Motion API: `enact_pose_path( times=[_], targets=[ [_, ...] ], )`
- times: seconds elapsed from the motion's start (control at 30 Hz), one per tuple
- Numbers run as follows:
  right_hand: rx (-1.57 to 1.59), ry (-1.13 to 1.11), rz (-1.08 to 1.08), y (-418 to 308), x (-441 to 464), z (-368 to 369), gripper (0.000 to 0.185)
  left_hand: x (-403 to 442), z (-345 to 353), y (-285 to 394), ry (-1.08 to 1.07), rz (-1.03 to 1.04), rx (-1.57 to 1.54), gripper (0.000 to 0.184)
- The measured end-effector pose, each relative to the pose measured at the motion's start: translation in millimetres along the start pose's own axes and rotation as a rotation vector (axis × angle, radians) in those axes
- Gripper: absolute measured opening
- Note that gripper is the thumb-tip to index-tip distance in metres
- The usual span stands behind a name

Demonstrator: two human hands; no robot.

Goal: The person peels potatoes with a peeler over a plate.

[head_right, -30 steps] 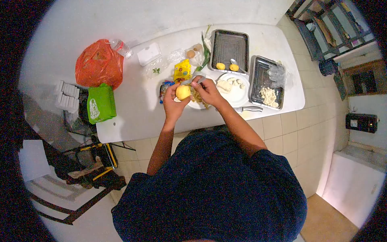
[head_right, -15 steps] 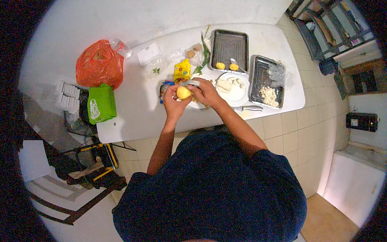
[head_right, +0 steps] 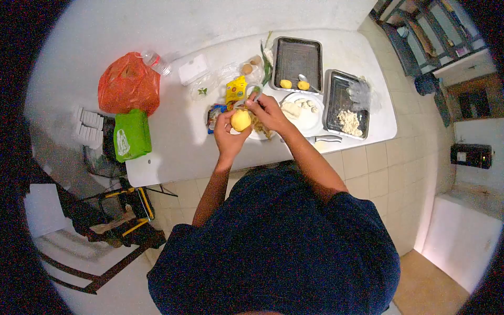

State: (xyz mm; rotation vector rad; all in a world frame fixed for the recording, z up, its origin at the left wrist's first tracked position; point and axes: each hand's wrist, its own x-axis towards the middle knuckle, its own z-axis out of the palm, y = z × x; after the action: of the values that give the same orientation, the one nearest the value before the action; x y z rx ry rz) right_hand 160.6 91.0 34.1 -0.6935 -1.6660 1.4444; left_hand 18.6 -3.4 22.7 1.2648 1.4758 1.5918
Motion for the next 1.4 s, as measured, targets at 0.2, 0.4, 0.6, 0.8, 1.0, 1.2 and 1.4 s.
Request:
enact_pose_path(
  times=[0.2,0.4,0.6,0.8,1.0,1.2,1.4],
  targets=[
    [0.198,0.186,0.04,19,-2,-10,0.02,1,-10,-2,-0.075,-0.381,-0.471,0.051],
    [0.209,0.244,0.02,16,-7,-2,0.019,3,-20,-17,-0.135,-0.699,-1.198,0.045],
    [0.001,0.134,-0.01,14,-15,17,0.02,1,-13,-36,0.005,-0.818,-1.37,0.04],
    [-0.11,0.137,0.003,12,-26,22,0.021,1,-5,-25,0.094,-0.803,-1.362,0.045],
    [-0.242,0.133,-0.14,3,-26,21,0.02,2,-1,-20,0.104,-0.783,-1.297,0.048],
    [-0.283,0.12,-0.129,-7,-28,20,0.019,0,0,-15,0.096,-0.817,-1.253,0.047],
    [-0.288,0.138,-0.148,-8,-27,23,0.019,0,4,-21,0.102,-0.833,-1.227,0.047]
  ],
)
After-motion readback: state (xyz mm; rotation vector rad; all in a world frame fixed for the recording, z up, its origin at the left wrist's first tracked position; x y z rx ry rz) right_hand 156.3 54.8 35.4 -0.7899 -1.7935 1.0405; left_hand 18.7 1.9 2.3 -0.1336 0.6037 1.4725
